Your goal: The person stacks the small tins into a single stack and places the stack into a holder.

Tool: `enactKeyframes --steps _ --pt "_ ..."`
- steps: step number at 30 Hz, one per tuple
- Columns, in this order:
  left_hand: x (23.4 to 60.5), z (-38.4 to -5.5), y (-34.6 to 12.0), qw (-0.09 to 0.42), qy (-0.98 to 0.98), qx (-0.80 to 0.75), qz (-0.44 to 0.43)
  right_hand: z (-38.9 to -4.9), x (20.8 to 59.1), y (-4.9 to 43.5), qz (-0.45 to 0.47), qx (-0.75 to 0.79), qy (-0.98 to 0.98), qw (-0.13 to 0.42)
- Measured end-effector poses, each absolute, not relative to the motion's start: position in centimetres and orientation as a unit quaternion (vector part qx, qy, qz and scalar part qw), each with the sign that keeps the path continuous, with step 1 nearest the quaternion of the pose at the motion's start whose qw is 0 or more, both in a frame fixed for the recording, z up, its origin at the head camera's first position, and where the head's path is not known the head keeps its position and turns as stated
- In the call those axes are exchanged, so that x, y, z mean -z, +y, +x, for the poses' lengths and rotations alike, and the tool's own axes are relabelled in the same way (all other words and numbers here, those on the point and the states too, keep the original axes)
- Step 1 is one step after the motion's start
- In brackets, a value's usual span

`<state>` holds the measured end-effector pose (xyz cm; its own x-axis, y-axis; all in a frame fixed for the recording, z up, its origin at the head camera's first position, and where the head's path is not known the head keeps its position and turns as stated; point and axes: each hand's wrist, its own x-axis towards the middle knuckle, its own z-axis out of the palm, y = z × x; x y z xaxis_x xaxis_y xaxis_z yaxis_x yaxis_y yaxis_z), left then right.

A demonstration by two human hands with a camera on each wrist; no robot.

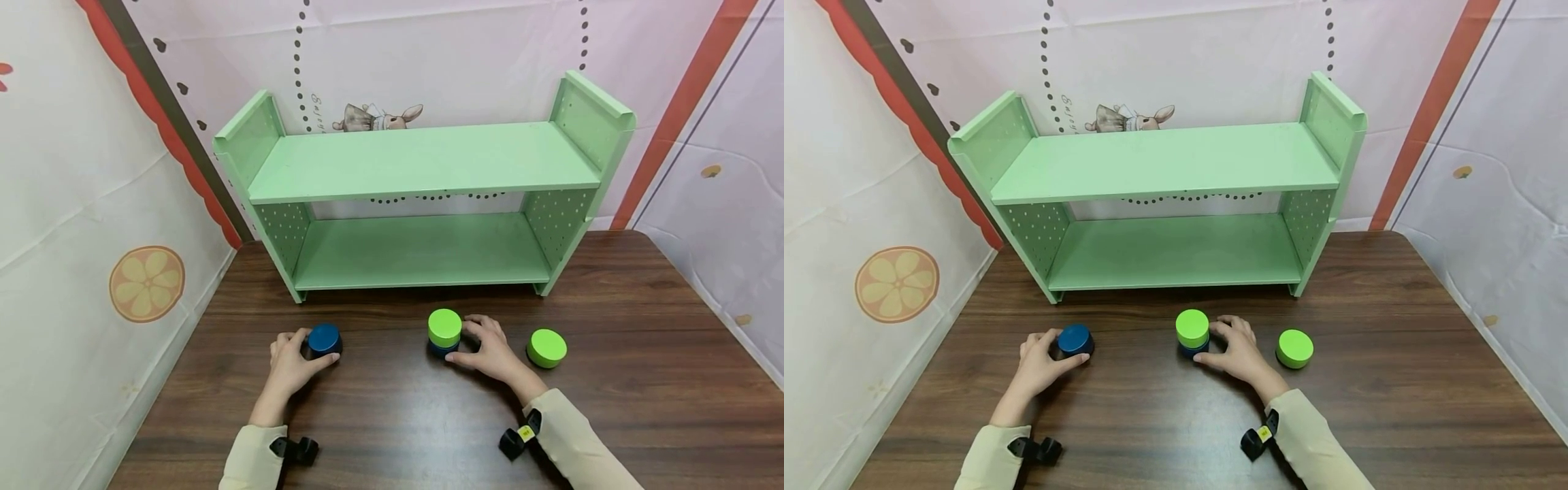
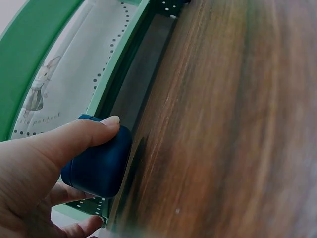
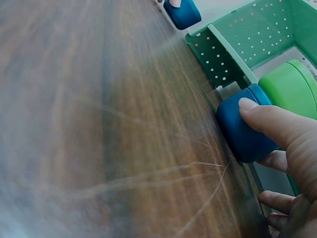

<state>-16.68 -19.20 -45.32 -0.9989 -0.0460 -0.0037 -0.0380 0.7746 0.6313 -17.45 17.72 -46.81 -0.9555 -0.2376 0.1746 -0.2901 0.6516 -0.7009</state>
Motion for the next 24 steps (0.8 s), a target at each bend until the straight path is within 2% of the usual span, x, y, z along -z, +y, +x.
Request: enactKeyframes --steps 24 --pt "45.7 -16.7 -17.2 0.013 -0.945 0.326 0.008 -17.5 47.0 17.8 0.148 -0.398 -0.905 0.030"
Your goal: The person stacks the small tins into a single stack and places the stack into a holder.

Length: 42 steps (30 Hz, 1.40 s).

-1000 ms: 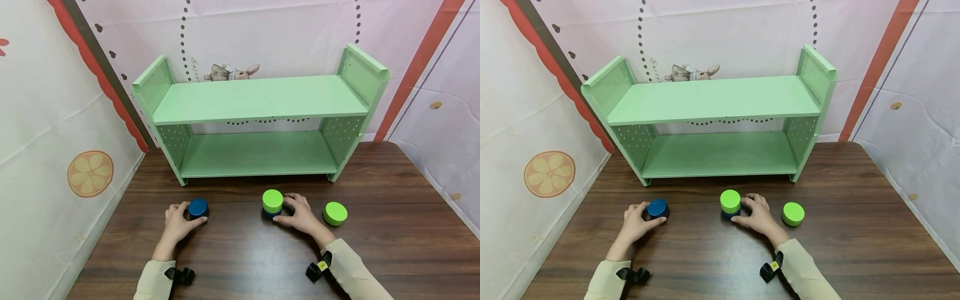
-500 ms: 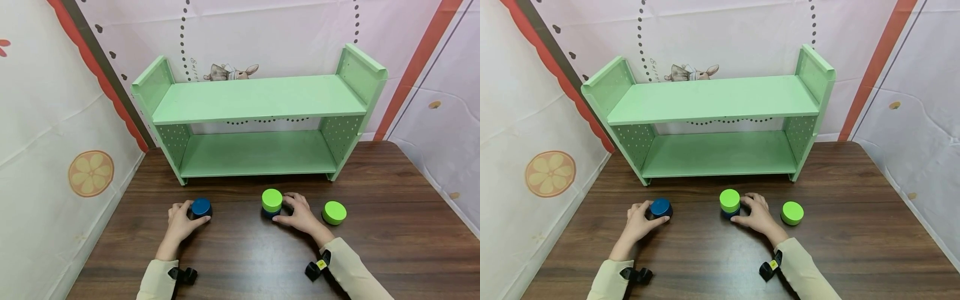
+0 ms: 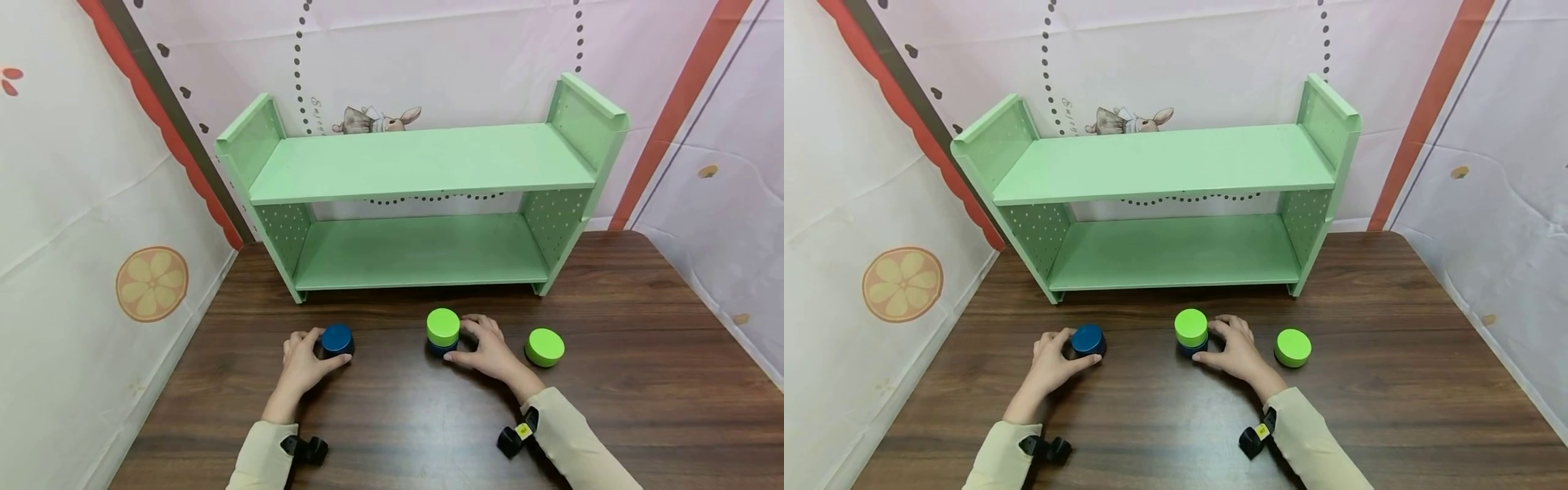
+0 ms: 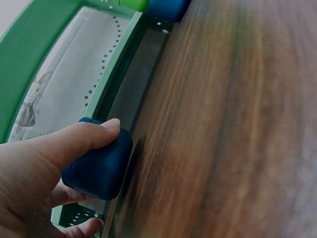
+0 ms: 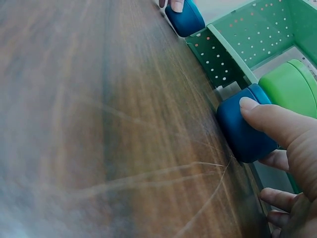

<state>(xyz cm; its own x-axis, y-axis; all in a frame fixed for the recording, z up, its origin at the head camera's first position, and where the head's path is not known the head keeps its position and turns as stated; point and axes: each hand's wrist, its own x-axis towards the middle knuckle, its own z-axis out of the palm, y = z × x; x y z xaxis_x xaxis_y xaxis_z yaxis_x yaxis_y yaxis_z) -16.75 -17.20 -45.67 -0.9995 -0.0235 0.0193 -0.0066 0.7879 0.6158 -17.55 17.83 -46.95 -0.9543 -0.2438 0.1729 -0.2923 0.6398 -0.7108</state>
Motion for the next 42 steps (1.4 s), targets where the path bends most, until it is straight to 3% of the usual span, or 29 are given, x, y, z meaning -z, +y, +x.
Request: enactKeyframes --steps 42 --pt "44.7 -16.3 -15.3 0.017 -0.947 0.320 -0.001 -17.4 47.0 17.6 0.152 -0.391 -0.907 0.037"
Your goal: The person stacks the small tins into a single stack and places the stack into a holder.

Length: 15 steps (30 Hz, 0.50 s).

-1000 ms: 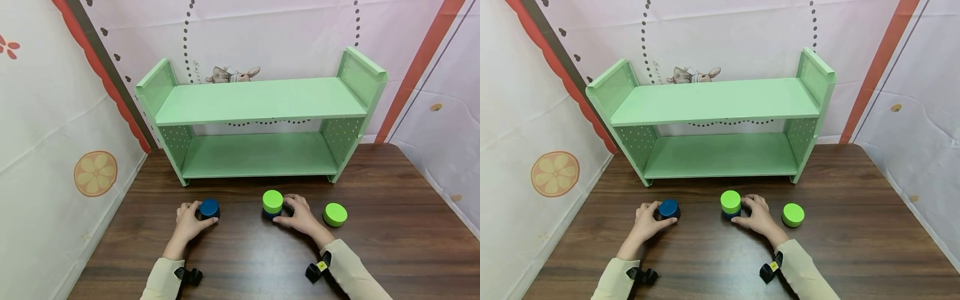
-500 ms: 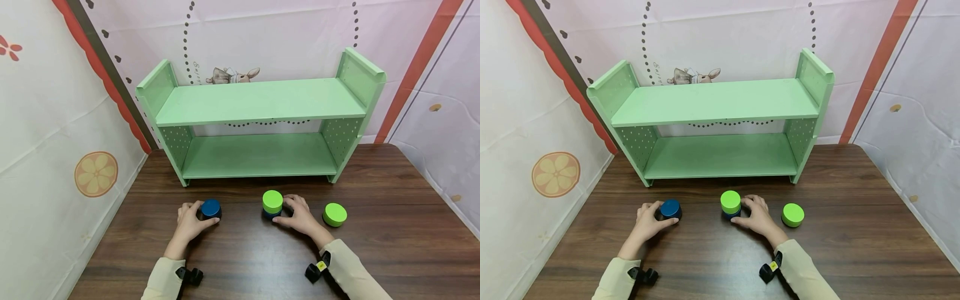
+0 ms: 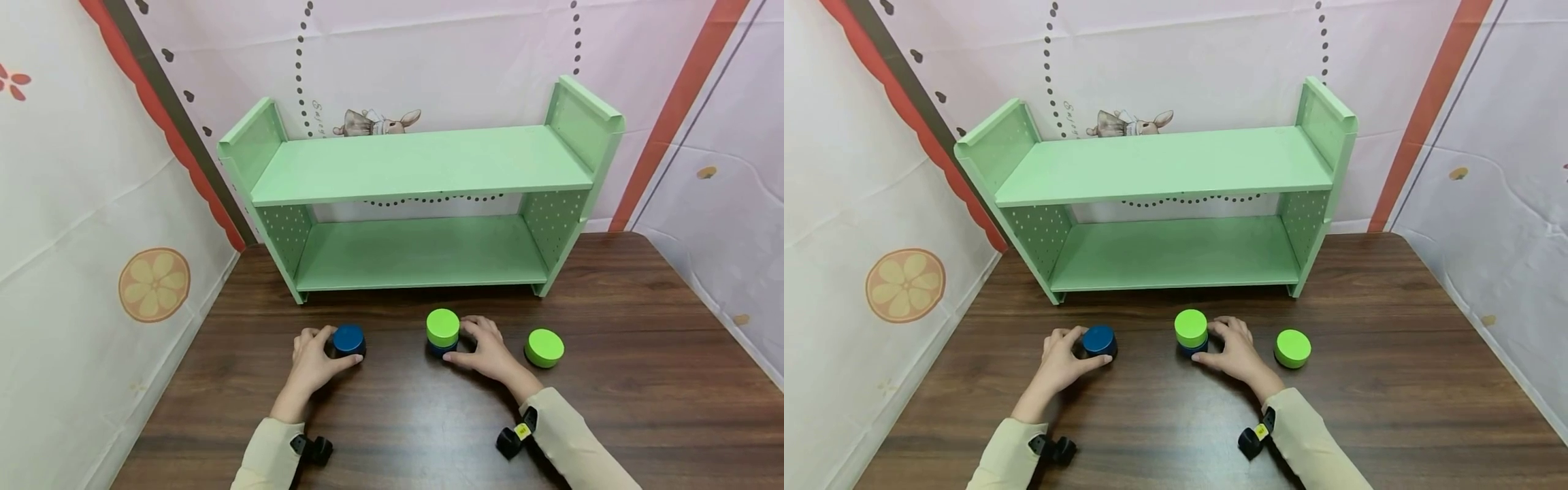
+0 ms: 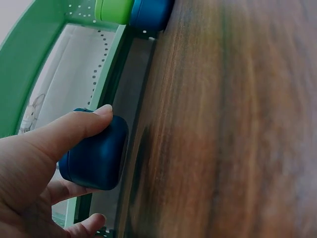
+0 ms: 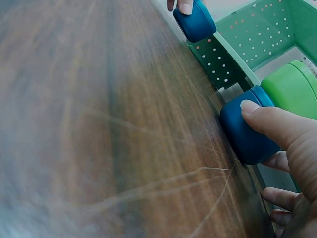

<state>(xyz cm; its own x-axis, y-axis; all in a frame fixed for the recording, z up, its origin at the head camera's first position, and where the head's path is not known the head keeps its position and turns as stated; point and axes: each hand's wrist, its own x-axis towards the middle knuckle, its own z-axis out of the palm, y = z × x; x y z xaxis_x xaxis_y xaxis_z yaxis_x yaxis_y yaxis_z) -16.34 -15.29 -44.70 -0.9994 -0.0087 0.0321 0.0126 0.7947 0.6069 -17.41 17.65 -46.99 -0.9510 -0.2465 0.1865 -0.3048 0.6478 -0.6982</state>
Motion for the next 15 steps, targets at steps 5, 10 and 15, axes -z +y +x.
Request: enactKeyframes --steps 5,10,15 --pt "44.29 -16.20 -14.90 0.020 -0.949 0.314 -0.006 -17.43 46.96 17.65 0.148 -0.393 -0.907 0.033" --pt "44.12 -16.17 -14.54 0.028 -0.952 0.304 -0.013 -17.42 46.89 17.65 0.149 -0.395 -0.906 0.032" --pt "44.14 -16.20 -14.33 0.028 -0.953 0.300 -0.016 -17.44 46.90 17.60 0.152 -0.393 -0.906 0.035"
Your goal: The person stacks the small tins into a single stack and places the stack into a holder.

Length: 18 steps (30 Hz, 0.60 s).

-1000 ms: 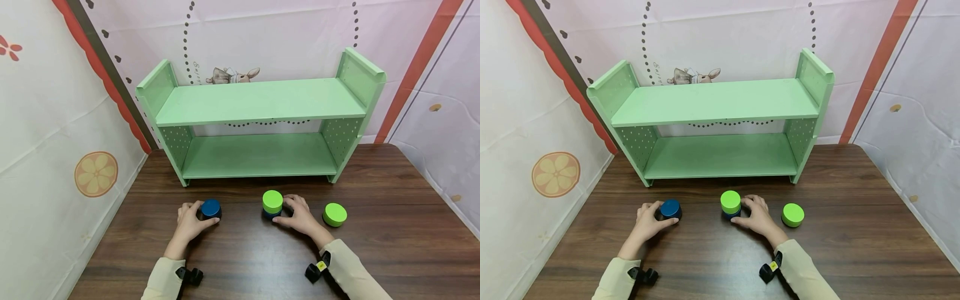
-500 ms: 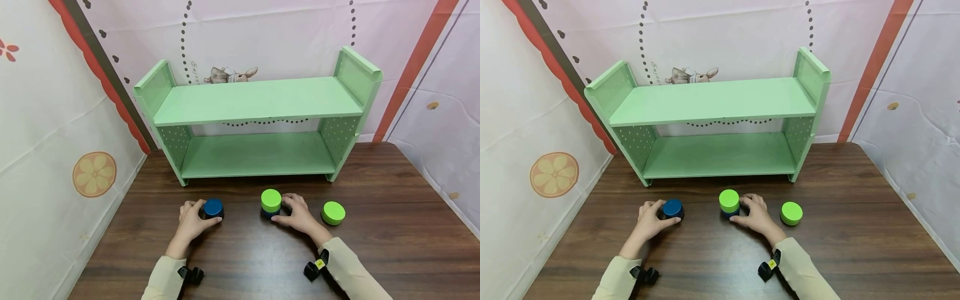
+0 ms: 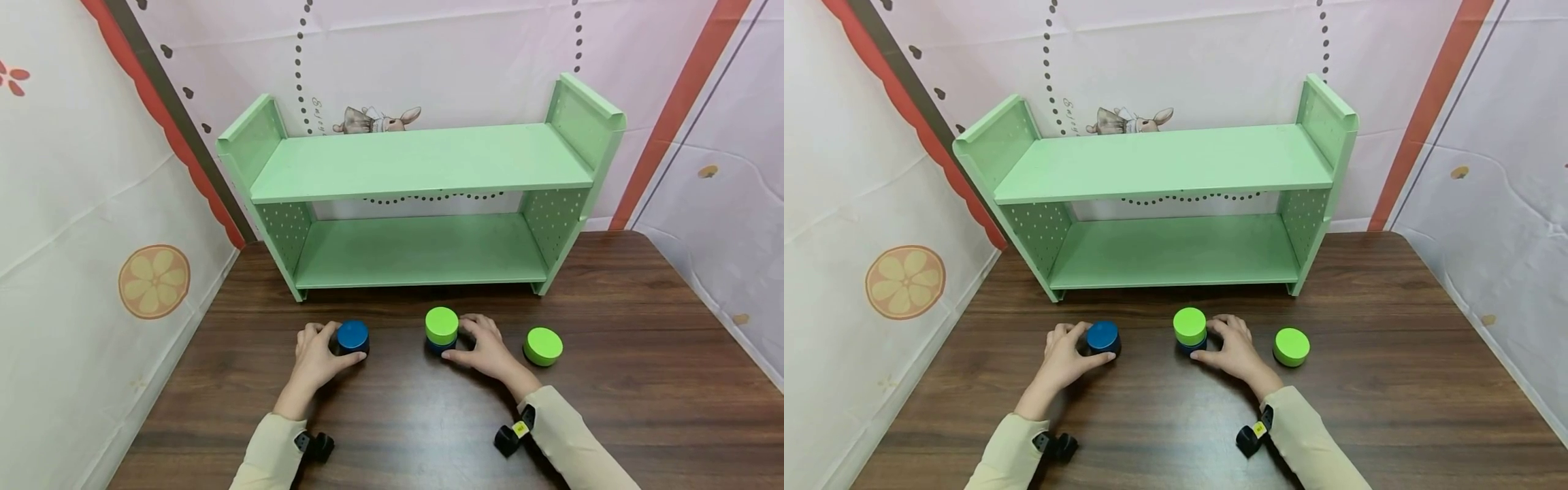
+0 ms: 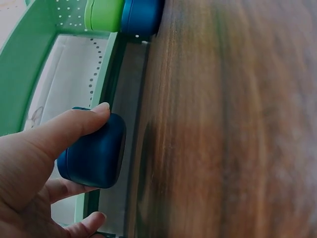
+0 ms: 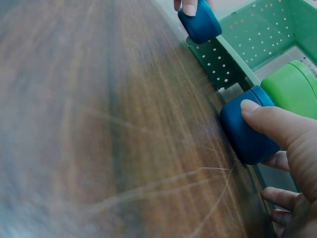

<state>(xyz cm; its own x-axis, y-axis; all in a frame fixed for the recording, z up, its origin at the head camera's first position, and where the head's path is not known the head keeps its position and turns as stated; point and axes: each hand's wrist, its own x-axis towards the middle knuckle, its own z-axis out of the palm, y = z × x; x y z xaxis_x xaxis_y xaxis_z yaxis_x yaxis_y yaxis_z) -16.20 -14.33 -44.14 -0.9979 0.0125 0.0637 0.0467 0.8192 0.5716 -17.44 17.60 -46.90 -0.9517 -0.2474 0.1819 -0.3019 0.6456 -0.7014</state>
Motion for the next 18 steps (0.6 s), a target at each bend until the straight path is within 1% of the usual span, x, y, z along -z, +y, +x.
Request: enactKeyframes --steps 18 --pt "43.8 -16.5 -13.1 0.039 -0.953 0.300 -0.026 -17.7 47.0 17.8 0.148 -0.393 -0.907 0.031"
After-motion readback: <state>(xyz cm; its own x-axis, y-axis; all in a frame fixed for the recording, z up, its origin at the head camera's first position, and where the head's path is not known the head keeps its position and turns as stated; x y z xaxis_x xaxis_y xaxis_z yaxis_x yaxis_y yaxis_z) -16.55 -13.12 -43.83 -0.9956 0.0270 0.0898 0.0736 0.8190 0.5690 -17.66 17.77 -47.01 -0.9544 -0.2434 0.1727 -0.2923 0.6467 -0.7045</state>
